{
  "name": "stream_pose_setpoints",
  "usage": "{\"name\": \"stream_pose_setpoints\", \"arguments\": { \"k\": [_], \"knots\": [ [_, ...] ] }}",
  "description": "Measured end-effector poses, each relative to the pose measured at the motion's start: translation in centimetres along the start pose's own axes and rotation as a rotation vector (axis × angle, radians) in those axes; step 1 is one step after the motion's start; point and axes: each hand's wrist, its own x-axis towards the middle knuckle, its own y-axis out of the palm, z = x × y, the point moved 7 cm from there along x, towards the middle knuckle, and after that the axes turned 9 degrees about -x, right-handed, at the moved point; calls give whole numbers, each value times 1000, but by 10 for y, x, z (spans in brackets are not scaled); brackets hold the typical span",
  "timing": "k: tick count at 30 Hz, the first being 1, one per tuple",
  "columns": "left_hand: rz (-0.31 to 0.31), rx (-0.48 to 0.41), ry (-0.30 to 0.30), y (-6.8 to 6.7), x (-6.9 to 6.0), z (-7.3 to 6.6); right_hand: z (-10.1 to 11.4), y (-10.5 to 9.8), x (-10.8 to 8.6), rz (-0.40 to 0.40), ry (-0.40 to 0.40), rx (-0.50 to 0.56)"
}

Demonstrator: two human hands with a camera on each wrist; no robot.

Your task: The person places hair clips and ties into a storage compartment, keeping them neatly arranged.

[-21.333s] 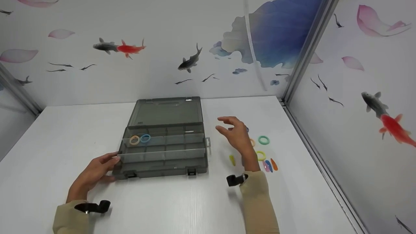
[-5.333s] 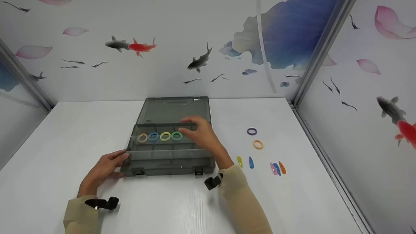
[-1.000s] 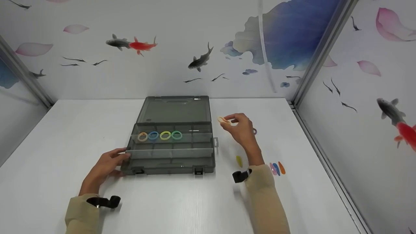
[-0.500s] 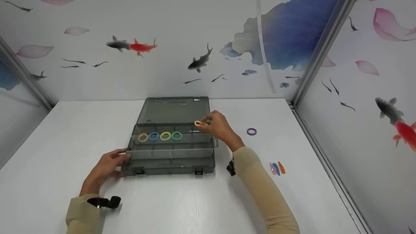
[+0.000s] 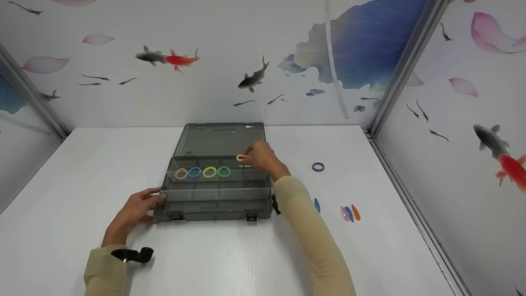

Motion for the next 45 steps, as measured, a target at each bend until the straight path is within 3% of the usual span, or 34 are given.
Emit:
{"name": "stream_pose_setpoints", "arguments": {
  "k": [7, 15, 21, 29, 37, 45],
  "knots": [
    [3, -7, 3, 1, 0, 1, 0, 12, 7, 48, 45, 2],
    [1, -2, 5, 1, 0, 0, -2, 16, 7, 38, 110, -21],
    [1, 13, 3, -1, 1, -1, 3, 18, 9, 60, 101, -72],
    [1, -15, -4, -2, 2, 1, -1, 14, 9, 91, 73, 4],
    [3, -10, 6, -3, 2, 0, -26, -6, 0, 12, 30, 25],
    [9, -4, 8, -1, -1, -1, -76, -21, -19, -82, 82, 51]
  ]
}}
